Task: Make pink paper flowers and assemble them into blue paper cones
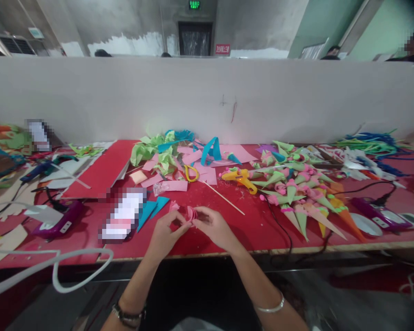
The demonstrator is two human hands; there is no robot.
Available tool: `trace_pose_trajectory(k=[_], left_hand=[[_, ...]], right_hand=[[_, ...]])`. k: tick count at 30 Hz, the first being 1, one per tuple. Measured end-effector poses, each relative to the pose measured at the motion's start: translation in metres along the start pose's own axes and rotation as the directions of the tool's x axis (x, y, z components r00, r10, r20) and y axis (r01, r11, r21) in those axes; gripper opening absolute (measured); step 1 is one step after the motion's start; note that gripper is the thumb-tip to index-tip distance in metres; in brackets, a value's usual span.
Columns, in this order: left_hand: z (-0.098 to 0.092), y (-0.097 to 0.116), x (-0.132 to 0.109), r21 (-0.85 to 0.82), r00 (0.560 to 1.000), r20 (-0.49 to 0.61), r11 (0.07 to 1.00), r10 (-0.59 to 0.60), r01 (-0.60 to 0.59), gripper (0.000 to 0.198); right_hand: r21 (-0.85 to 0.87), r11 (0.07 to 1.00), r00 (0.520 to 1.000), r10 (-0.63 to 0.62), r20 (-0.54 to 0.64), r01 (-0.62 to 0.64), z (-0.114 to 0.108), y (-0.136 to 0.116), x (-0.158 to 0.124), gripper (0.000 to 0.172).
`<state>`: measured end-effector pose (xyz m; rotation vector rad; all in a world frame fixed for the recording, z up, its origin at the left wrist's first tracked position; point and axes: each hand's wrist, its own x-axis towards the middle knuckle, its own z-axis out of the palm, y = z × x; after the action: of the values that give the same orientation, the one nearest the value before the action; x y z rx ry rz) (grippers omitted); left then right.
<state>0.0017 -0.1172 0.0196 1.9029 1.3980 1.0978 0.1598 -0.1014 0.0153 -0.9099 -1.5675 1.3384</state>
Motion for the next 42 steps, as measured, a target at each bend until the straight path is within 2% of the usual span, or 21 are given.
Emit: trace_pose_trajectory(k=[8, 13, 17, 23, 28, 31, 34, 37, 40, 42], left_hand=[[-0.008, 0.001, -0.003, -0.074, 0.996, 0.05, 0.994, -0.074, 0.078, 0.018], [-0.012, -0.003, -0.002, -0.014, 0.999, 0.032, 0.999, -0.03, 0.03, 0.017], [-0.016, -0.006, -0.003, 0.03, 0.999, 0.038, 0.999, 0.02, -0.021, 0.014], [-0.016, -0.002, -0.006, 0.098, 0.989, 0.045, 0.984, 0.142, -0.146, 0.011], [-0.011, -0.004, -0.008, 0.14, 0.98, 0.075, 0.971, 0.184, -0.193, 0.011], [-0.012, -0.011, -0.008, 0.197, 0.979, 0.071, 0.96, 0.19, -0.201, 0.01], [-0.016, -0.02, -0.006, 0.28, 0.99, -0.001, 0.951, 0.141, -0.135, 0.014], [-0.02, -0.026, -0.004, 0.373, 0.996, -0.088, 0.928, 0.024, 0.011, 0.021], [-0.018, -0.03, -0.002, 0.48, 0.986, -0.155, 0.867, -0.064, 0.131, 0.026], [-0.014, -0.031, 0.0, 0.53, 0.984, -0.163, 0.836, -0.065, 0.143, 0.03]], right_hand=[[0.026, 1.0, 1.0, 0.006, -0.009, -0.006, -0.006, 0.004, -0.003, 0.026], [0.039, 0.997, 0.998, 0.069, -0.014, -0.068, -0.013, 0.001, -0.005, 0.025], [-0.044, 0.995, 0.996, 0.085, 0.021, -0.084, -0.017, 0.004, -0.008, 0.021], [-0.008, 0.998, 0.996, 0.057, 0.067, -0.056, -0.008, 0.012, -0.011, 0.036], [-0.01, 0.998, 0.988, 0.063, 0.141, -0.063, -0.007, 0.009, -0.011, 0.025], [-0.054, 0.996, 0.988, 0.075, 0.136, -0.068, -0.011, 0.01, -0.011, 0.024], [-0.191, 0.981, 0.998, 0.035, 0.057, -0.024, -0.018, 0.015, -0.008, 0.024], [-0.351, 0.936, 0.999, -0.025, -0.033, 0.012, -0.028, 0.02, -0.002, 0.024], [-0.414, 0.91, 0.998, -0.043, -0.042, 0.021, -0.036, 0.026, 0.006, 0.024], [-0.443, 0.896, 0.998, -0.057, -0.039, 0.034, -0.039, 0.029, 0.009, 0.022]])
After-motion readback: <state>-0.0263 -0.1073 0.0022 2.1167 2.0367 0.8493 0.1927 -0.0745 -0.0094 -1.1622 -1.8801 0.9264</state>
